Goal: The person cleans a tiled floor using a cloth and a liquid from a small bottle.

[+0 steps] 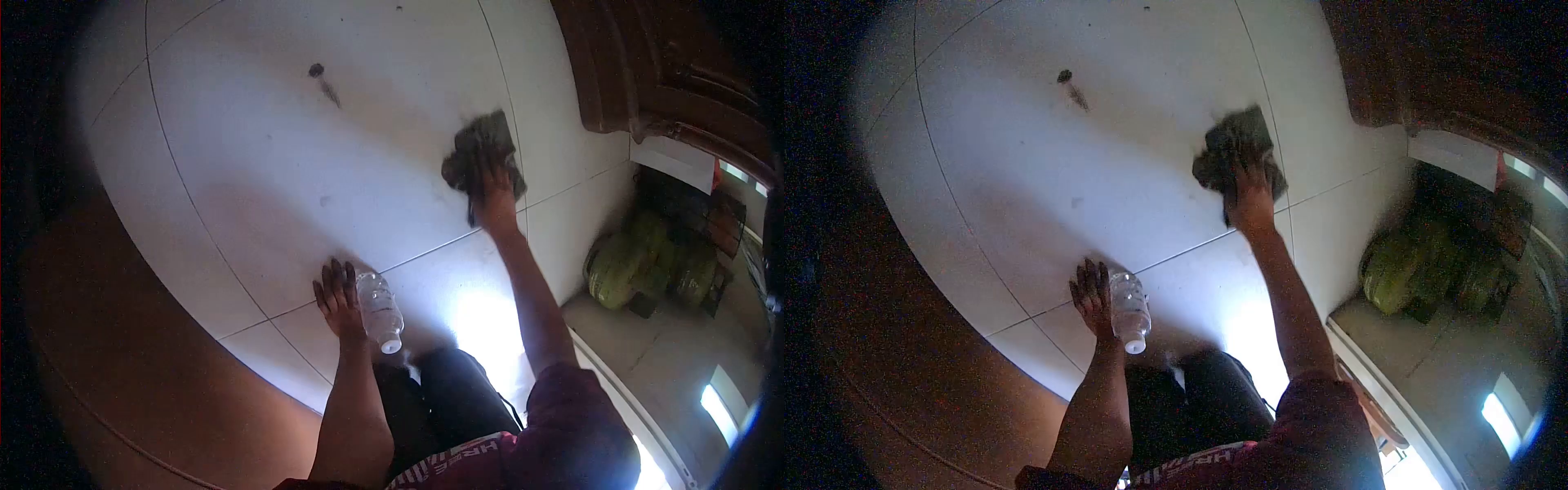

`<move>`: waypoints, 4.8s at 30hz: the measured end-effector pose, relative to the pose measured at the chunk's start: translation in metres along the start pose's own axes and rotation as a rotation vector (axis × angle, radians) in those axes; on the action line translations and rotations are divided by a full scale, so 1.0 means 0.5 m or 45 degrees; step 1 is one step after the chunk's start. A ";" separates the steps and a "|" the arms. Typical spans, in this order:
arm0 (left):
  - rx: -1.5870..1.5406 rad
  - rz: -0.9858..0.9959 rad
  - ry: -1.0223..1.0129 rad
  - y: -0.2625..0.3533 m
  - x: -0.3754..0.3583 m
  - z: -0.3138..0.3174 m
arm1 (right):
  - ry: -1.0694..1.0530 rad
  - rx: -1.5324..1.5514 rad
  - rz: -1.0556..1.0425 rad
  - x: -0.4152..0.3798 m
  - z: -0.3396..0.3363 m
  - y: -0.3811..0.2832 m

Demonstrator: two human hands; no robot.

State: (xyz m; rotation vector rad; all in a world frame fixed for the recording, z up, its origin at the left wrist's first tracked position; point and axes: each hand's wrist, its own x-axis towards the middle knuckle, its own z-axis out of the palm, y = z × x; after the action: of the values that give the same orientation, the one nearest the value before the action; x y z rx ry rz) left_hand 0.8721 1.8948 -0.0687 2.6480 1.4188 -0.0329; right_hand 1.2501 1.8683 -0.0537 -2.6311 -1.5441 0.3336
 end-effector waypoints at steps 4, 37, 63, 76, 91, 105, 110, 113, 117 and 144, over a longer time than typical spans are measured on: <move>-0.023 -0.054 -0.131 0.002 -0.010 -0.004 | 0.058 0.118 0.049 0.182 0.003 0.004; -0.180 -0.027 0.013 0.010 0.010 -0.019 | 0.231 -0.132 -0.012 0.110 0.034 0.036; -0.341 0.121 0.185 -0.071 0.459 -0.258 | 0.170 -0.090 0.261 0.101 -0.001 0.014; 0.172 0.231 0.011 -0.105 0.554 -0.313 | 0.047 -0.114 0.341 0.099 0.003 0.031; 0.053 0.261 0.014 -0.147 0.560 -0.288 | 0.163 -0.228 0.299 0.105 0.011 0.018; -0.047 0.217 -0.012 -0.136 0.587 -0.286 | 0.218 -0.080 0.284 0.112 0.010 0.018; -0.223 0.181 -0.048 -0.150 0.559 -0.274 | 0.012 -0.192 0.375 0.103 0.030 0.032; -0.296 0.073 0.024 -0.145 0.550 -0.263 | 0.080 -0.123 0.358 0.109 0.023 0.028; -0.215 0.021 0.126 -0.148 0.549 -0.245 | -0.015 -0.159 0.380 0.096 0.031 0.037; -0.387 0.250 0.378 -0.028 0.728 -0.279 | -0.070 -0.096 0.394 0.095 0.013 0.017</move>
State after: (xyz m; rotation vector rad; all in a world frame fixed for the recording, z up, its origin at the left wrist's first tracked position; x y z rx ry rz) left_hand 1.0567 2.2218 0.0376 2.5920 1.1168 0.5697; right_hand 1.2783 1.9050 -0.0686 -2.9453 -1.1799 0.3752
